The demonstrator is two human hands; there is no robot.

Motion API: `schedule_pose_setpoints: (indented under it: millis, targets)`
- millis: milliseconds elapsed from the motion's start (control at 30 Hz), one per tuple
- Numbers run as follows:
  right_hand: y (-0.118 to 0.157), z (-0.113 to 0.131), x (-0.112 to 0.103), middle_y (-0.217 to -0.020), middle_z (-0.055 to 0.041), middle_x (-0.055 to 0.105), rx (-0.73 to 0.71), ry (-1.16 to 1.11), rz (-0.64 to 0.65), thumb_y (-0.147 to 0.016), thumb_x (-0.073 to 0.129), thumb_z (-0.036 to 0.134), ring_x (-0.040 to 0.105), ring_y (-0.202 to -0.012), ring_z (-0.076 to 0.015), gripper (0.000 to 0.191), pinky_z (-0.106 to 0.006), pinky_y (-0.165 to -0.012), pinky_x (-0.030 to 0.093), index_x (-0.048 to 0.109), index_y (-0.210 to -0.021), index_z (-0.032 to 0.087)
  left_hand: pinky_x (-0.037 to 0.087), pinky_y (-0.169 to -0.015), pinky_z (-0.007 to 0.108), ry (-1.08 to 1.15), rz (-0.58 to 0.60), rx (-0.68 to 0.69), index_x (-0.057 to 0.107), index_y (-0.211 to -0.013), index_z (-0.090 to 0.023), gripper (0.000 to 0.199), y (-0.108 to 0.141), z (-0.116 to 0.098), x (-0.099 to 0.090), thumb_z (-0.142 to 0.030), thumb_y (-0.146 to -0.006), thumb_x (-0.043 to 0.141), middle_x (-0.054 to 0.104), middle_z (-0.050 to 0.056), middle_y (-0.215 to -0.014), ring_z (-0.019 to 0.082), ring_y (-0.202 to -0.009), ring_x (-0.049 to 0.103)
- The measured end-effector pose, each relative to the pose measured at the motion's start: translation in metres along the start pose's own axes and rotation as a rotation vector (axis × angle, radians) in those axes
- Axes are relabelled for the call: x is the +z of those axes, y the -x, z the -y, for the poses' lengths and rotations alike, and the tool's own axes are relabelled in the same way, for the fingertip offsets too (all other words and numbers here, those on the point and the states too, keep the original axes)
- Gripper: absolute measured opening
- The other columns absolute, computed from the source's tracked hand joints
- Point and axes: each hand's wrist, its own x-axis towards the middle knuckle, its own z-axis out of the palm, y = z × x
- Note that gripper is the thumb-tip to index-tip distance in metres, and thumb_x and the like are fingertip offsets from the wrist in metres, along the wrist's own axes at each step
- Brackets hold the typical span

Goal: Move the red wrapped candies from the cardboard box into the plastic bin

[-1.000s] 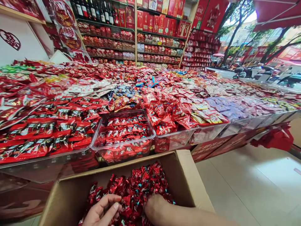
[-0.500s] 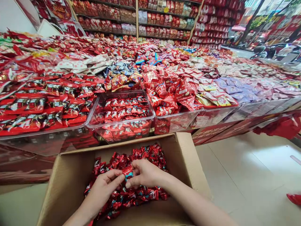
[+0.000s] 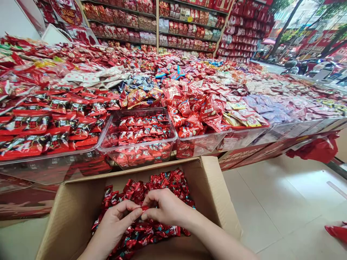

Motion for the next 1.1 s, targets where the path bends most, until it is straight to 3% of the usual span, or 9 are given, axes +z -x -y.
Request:
schedule_pose_setpoints:
  millis: [100,167,233,333,433,600,800,1000,1100]
  targets:
    - [0.009,0.016,-0.013,-0.067,0.0008,0.06,-0.085,0.144,0.051,-0.074,0.056,0.032,0.051,-0.059,-0.0079,0.017,-0.017,-0.054,0.039,0.06,-0.078,0.016,0.039,-0.058,0.021,0.044,-0.035,0.011,0.061,-0.066,-0.019,0.018,0.003,-0.001,0.0,-0.037,-0.071,0.057,0.058,-0.002,-0.064,0.013,-0.061,0.05]
    - [0.016,0.04,-0.034,-0.074,-0.0007,0.063,-0.186,0.244,0.02,-0.076,0.053,0.027,0.054,-0.066,-0.0086,0.015,-0.018,-0.062,0.041,0.061,-0.083,0.016,0.039,-0.056,0.022,0.12,-0.093,-0.021,0.06,-0.074,-0.019,0.022,0.004,-0.003,0.0,-0.04,-0.072,0.055,0.06,-0.001,-0.069,0.013,-0.062,0.052]
    - [0.022,0.071,-0.065,-0.08,-0.0016,0.063,-0.271,0.349,-0.1,-0.08,0.048,0.024,0.056,-0.072,-0.0088,0.016,-0.019,-0.067,0.042,0.061,-0.086,0.017,0.04,-0.054,0.022,0.195,-0.16,-0.09,0.059,-0.08,-0.019,0.026,0.005,-0.006,-0.001,-0.043,-0.07,0.056,0.063,0.0,-0.071,0.014,-0.062,0.054]
    - [0.017,0.115,-0.112,-0.084,-0.0025,0.062,-0.31,0.61,-0.412,-0.081,0.045,0.025,0.055,-0.079,-0.0105,0.019,-0.023,-0.071,0.041,0.06,-0.089,0.016,0.039,-0.052,0.021,0.23,-0.225,-0.143,0.06,-0.078,-0.018,0.027,0.006,-0.01,0.0,-0.043,-0.067,0.059,0.064,0.001,-0.067,0.014,-0.062,0.054]
    - [-0.006,0.138,-0.145,-0.084,-0.0015,0.06,-0.24,0.895,-0.484,-0.081,0.042,0.023,0.055,-0.079,-0.0114,0.022,-0.025,-0.071,0.039,0.06,-0.091,0.015,0.037,-0.05,0.02,0.237,-0.237,-0.121,0.061,-0.073,-0.018,0.024,0.007,-0.012,0.002,-0.041,-0.064,0.062,0.064,-0.001,-0.062,0.013,-0.059,0.053]
    - [-0.056,0.138,-0.161,-0.075,-0.0003,0.062,-0.11,1.179,-0.188,-0.071,0.048,0.013,0.054,-0.068,-0.0108,0.02,-0.023,-0.061,0.038,0.063,-0.084,0.016,0.037,-0.048,0.019,0.241,-0.227,-0.069,0.062,-0.07,-0.019,0.023,0.007,-0.008,0.003,-0.04,-0.061,0.065,0.062,-0.002,-0.059,0.011,-0.055,0.051]
    - [-0.082,0.145,-0.145,-0.069,-0.0029,0.063,0.201,1.342,0.214,-0.061,0.055,0.004,0.054,-0.065,-0.0136,0.026,-0.024,-0.057,0.037,0.065,-0.083,0.013,0.041,-0.054,0.02,0.217,-0.22,-0.056,0.063,-0.071,-0.019,0.022,0.008,-0.005,0.002,-0.038,-0.061,0.064,0.061,-0.002,-0.062,0.012,-0.057,0.051]
    - [-0.108,0.139,-0.137,-0.058,0.0003,0.058,0.328,1.44,0.517,-0.049,0.053,-0.008,0.054,-0.066,-0.0161,0.026,-0.028,-0.061,0.038,0.064,-0.063,0.011,0.043,-0.058,0.022,0.19,-0.23,-0.03,0.064,-0.069,-0.019,0.019,0.009,-0.006,0.003,-0.036,-0.061,0.064,0.06,-0.002,-0.061,0.014,-0.06,0.053]
    - [-0.119,0.135,-0.138,-0.055,-0.0015,0.056,0.379,1.417,0.551,-0.049,0.05,-0.008,0.055,-0.07,-0.0193,0.021,-0.032,-0.066,0.039,0.06,-0.051,0.009,0.043,-0.057,0.023,0.151,-0.222,-0.016,0.063,-0.069,-0.019,0.019,0.009,-0.006,0.003,-0.036,-0.063,0.063,0.059,-0.002,-0.061,0.015,-0.06,0.052]
